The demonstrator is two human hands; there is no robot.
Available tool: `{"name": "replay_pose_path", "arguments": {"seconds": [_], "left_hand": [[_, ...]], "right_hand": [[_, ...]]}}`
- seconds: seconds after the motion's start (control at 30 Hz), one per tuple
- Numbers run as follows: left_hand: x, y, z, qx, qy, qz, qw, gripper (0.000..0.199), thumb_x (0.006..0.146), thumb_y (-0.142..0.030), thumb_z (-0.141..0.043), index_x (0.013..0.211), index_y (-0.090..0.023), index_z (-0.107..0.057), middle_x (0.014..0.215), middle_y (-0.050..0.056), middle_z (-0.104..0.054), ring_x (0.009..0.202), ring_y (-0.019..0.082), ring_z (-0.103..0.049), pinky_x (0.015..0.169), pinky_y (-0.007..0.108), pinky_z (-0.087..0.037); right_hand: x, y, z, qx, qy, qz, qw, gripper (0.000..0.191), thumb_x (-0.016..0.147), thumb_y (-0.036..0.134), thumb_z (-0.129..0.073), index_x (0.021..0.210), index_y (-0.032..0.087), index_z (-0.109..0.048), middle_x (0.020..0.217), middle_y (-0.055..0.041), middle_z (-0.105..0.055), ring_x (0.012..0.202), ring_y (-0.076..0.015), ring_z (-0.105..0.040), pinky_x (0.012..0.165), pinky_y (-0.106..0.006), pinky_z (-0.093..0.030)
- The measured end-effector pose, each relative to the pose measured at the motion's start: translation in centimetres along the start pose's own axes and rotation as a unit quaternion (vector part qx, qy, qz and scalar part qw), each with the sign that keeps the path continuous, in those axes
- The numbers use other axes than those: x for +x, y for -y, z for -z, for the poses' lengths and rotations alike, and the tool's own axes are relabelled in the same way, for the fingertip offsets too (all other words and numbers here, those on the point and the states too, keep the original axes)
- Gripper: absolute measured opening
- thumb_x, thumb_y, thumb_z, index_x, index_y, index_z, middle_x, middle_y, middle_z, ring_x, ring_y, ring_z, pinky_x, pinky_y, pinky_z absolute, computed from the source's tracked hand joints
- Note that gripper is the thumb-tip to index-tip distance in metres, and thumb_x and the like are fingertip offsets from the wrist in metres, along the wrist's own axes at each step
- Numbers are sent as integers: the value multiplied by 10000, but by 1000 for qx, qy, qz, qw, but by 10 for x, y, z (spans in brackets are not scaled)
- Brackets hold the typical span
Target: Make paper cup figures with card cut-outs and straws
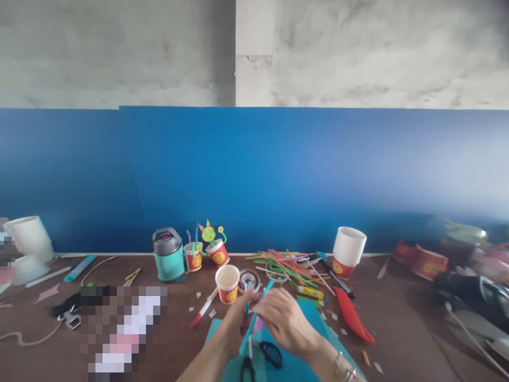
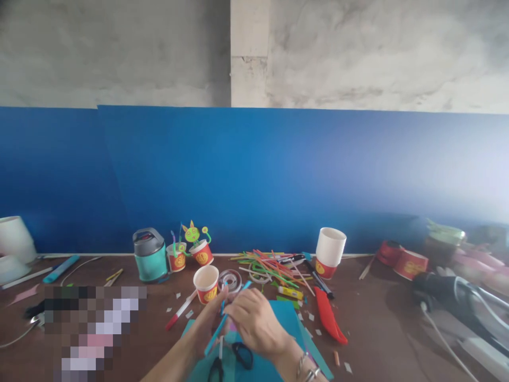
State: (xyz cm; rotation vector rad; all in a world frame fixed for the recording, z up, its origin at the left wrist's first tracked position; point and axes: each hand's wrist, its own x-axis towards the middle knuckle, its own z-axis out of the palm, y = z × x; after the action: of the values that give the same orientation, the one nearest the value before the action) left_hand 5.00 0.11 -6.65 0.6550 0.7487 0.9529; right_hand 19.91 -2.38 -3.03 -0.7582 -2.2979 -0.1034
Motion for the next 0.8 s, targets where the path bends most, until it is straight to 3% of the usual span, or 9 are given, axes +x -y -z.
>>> {"name": "replay_pose_path", "arguments": {"seconds": [0.1, 0.17, 0.27, 0.33, 0.5, 0.63, 0.8], "left_hand": [[-2, -1, -1, -18, -22, -38, 999, 425, 533, -406, -839, 775, -125, -632, 590, -43, -535, 434, 21, -392, 398, 165, -204], [-2, -2, 0, -33, -37, -61, 997, 398, 545, -372, -843, 781, -127, -637, 574, -53, -529, 431, 17, -389, 409, 157, -219], [-1, -2, 0, -41, -48, -64, 996, 393, 583, -395, -822, 815, -131, -646, 534, -70, -500, 391, 7, -327, 399, 162, -198], [0, -1, 0, -34, -43, -51, 997, 413, 580, -401, -824, 838, -128, -654, 499, -81, -466, 374, 5, -285, 395, 168, -182], [2, 0, 1, -7, -22, -51, 998, 468, 580, -509, -790, 781, -105, -666, 406, -120, -277, 359, -1, -152, 377, 172, -99], [2, 2, -1, 12, -31, -66, 997, 457, 570, -509, -796, 746, -113, -655, 448, -71, -418, 366, 6, -281, 383, 163, -147], [-3, 6, -4, -9, -42, -61, 997, 422, 577, -471, -807, 748, -113, -664, 511, -39, -508, 402, 13, -348, 400, 151, -205]], "right_hand": [[-7, 15, -13, 50, 1, 3, 999, 220, 874, 125, -434, 959, 212, -618, 824, -57, -650, 851, -199, -552, 760, -323, -419], [-11, 14, -22, 112, -44, -94, 988, 203, 874, 154, -431, 970, 200, -605, 868, -69, -650, 844, -200, -563, 744, -317, -434], [-13, 8, -36, 239, -91, -303, 918, 184, 874, 300, -488, 933, 176, -611, 830, -64, -657, 709, -177, -567, 621, -275, -431], [-11, 4, -43, 318, -90, -383, 863, 239, 800, 396, -592, 828, 162, -637, 735, -46, -651, 647, -168, -546, 584, -263, -415], [-7, -1, -47, 435, -97, -458, 769, 332, 619, 462, -736, 635, 153, -614, 510, 32, -515, 481, -92, -397, 466, -229, -291], [-7, 2, -44, 476, -78, -498, 721, 418, 590, 539, -736, 596, 154, -575, 445, 70, -404, 412, -51, -269, 414, -221, -159], [-10, 6, -48, 515, -107, -519, 674, 457, 567, 561, -756, 606, 155, -549, 465, 81, -373, 424, -41, -256, 417, -209, -153]]}}
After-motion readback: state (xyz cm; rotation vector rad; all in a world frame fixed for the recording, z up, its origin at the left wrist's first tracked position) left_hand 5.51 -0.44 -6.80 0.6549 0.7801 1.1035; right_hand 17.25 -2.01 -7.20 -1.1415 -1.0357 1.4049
